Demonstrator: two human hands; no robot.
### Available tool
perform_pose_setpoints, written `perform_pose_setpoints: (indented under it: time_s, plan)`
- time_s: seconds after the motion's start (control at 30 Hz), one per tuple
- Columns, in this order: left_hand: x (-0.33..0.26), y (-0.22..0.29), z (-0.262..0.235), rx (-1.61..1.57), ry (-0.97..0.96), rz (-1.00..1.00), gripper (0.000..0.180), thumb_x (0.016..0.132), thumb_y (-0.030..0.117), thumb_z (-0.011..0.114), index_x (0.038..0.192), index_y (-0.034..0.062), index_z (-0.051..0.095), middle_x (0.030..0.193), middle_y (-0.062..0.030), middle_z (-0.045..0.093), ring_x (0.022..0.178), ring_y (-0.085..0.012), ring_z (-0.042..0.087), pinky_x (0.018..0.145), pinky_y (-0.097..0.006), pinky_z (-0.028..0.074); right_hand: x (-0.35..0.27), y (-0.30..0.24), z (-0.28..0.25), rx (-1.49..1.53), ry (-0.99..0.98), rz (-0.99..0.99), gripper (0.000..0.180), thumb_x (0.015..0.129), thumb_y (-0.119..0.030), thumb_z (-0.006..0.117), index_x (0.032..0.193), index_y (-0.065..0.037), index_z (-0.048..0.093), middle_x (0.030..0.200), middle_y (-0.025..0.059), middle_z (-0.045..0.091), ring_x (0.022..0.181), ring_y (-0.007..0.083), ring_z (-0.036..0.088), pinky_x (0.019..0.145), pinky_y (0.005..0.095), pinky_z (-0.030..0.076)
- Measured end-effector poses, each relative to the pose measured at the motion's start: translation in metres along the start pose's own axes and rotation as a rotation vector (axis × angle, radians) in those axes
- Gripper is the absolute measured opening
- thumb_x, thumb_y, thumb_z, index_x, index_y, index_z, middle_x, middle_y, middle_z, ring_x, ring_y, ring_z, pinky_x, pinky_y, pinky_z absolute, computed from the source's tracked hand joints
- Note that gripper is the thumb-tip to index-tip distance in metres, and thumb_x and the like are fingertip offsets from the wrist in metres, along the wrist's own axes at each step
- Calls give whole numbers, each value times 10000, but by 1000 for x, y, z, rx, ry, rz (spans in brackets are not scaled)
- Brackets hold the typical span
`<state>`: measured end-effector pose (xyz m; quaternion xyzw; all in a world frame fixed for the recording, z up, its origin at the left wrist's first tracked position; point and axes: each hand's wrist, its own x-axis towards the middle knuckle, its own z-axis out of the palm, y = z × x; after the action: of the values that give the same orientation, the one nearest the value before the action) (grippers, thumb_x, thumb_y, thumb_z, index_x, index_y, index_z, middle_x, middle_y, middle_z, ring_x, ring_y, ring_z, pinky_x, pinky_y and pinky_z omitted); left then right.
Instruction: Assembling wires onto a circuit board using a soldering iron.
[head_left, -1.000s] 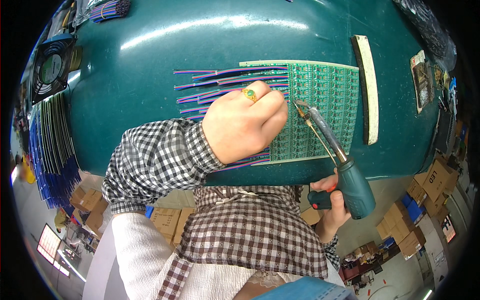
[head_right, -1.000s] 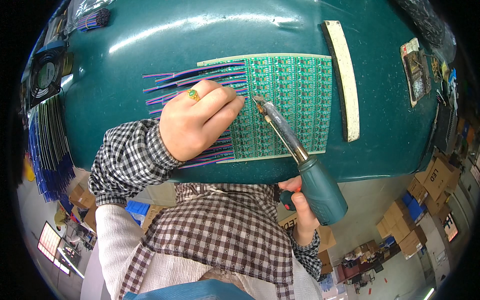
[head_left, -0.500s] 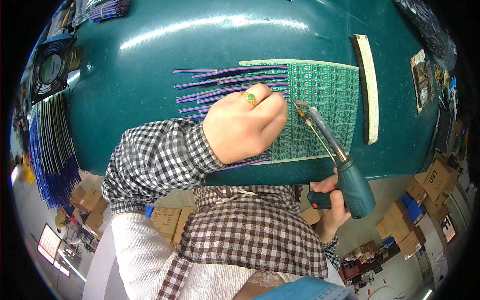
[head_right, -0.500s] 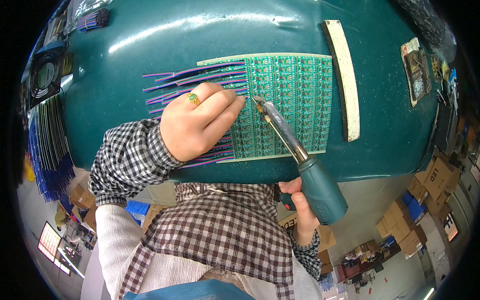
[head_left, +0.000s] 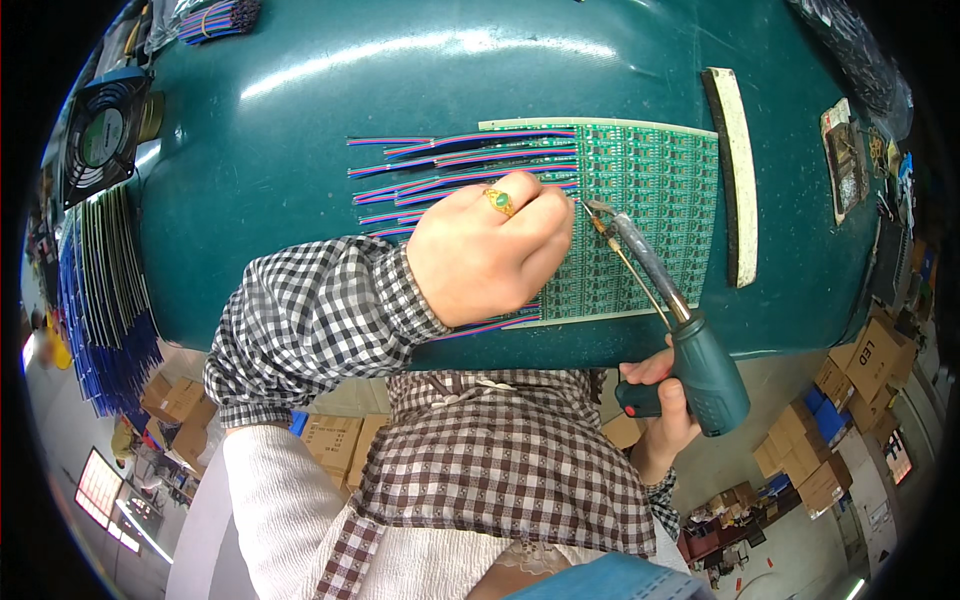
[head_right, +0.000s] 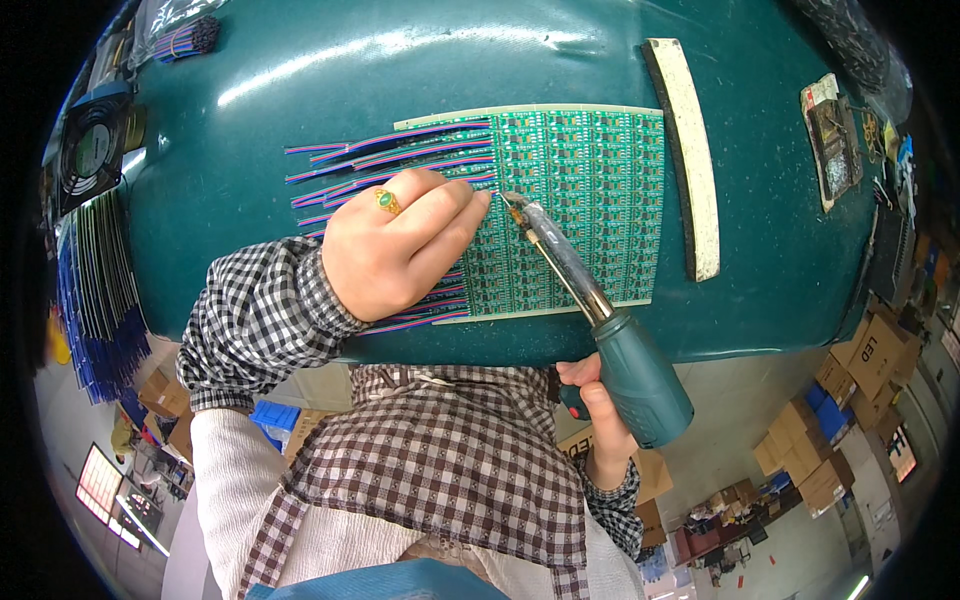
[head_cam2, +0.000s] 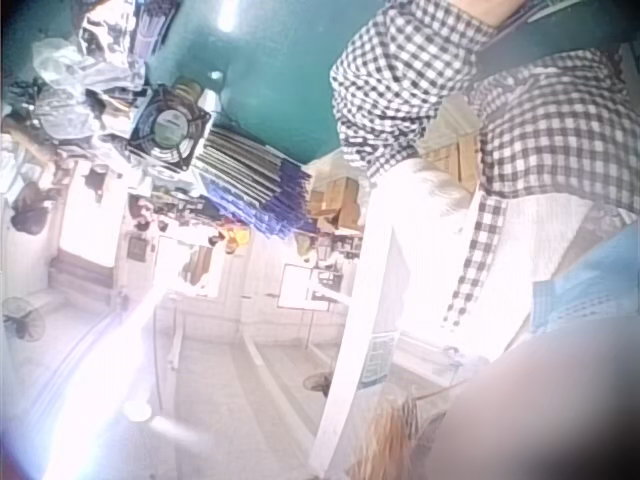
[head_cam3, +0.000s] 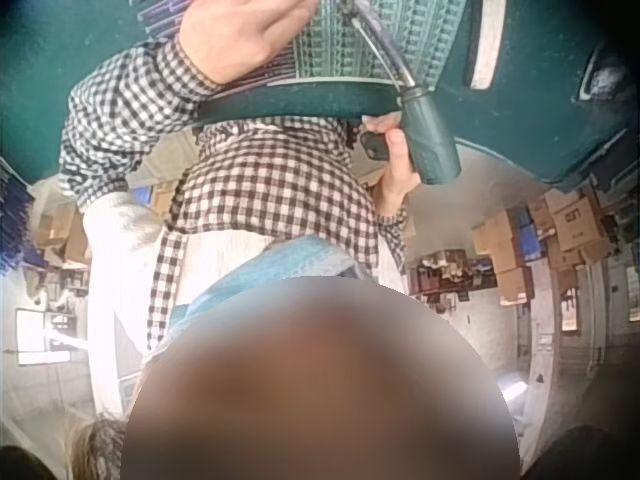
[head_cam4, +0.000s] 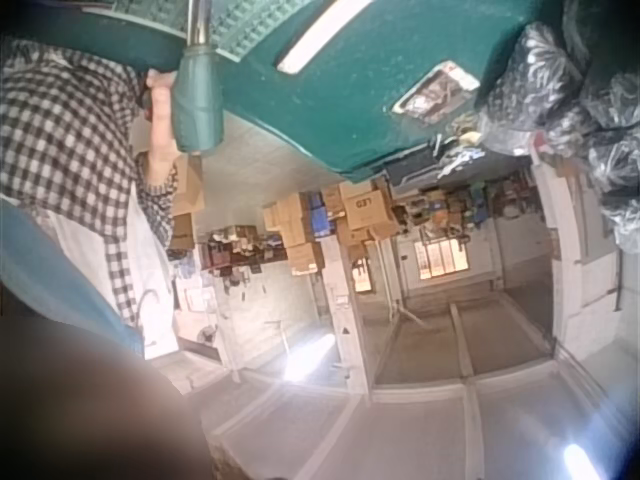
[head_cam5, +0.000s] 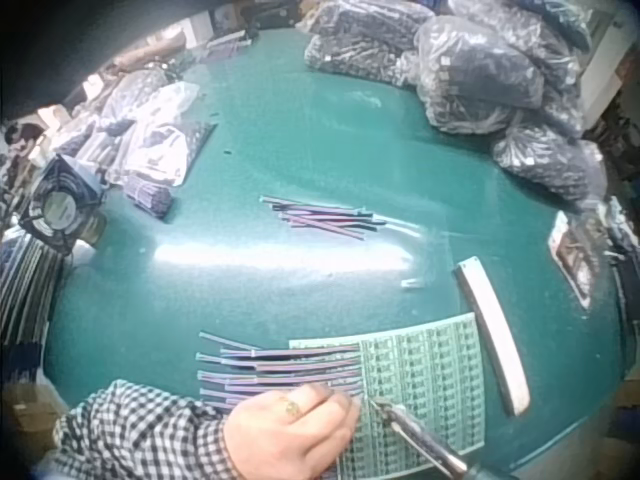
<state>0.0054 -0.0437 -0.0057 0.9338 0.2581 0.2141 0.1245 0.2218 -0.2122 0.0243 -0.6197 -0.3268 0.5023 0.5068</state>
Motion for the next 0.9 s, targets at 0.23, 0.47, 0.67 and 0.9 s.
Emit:
perform_pose_setpoints:
  time_s: [0.23, 0.47, 0.67, 0.9]
  plan:
    - [0, 0, 0, -5, 0, -5, 390, 649, 79, 616, 1011, -57, 660, 983, -101, 592, 851, -217, 605, 695, -297, 534, 0, 1, 0, -2, -10, -2, 563, 905, -232, 620, 1245, 165, 410, 808, 137, 569, 687, 230, 608, 694, 416, 584]
    - [0, 1, 0, -7, -3, -11, 389, 652, 81, 617, 1013, -59, 658, 982, -102, 594, 851, -217, 606, 687, -297, 534, 0, 1, -1, -39, -19, 3, 559, 906, -233, 617, 1248, 160, 412, 807, 136, 569, 694, 228, 608, 696, 412, 584]
    - [0, 1, -1, 3, -13, -11, 380, 665, 85, 617, 1017, -54, 658, 975, -97, 598, 854, -214, 605, 685, -292, 533, -2, 1, 2, 2, 22, -21, 563, 910, -243, 613, 1253, 156, 414, 798, 129, 561, 685, 220, 601, 689, 404, 582]
    - [2, -1, 0, 9, -16, -11, 378, 665, 85, 617, 1016, -49, 659, 962, -91, 595, 851, -212, 602, 675, -290, 530, 2, 1, 3, -6, 36, -28, 561, 913, -261, 609, 1245, 150, 423, 783, 122, 554, 676, 215, 595, 672, 395, 581]
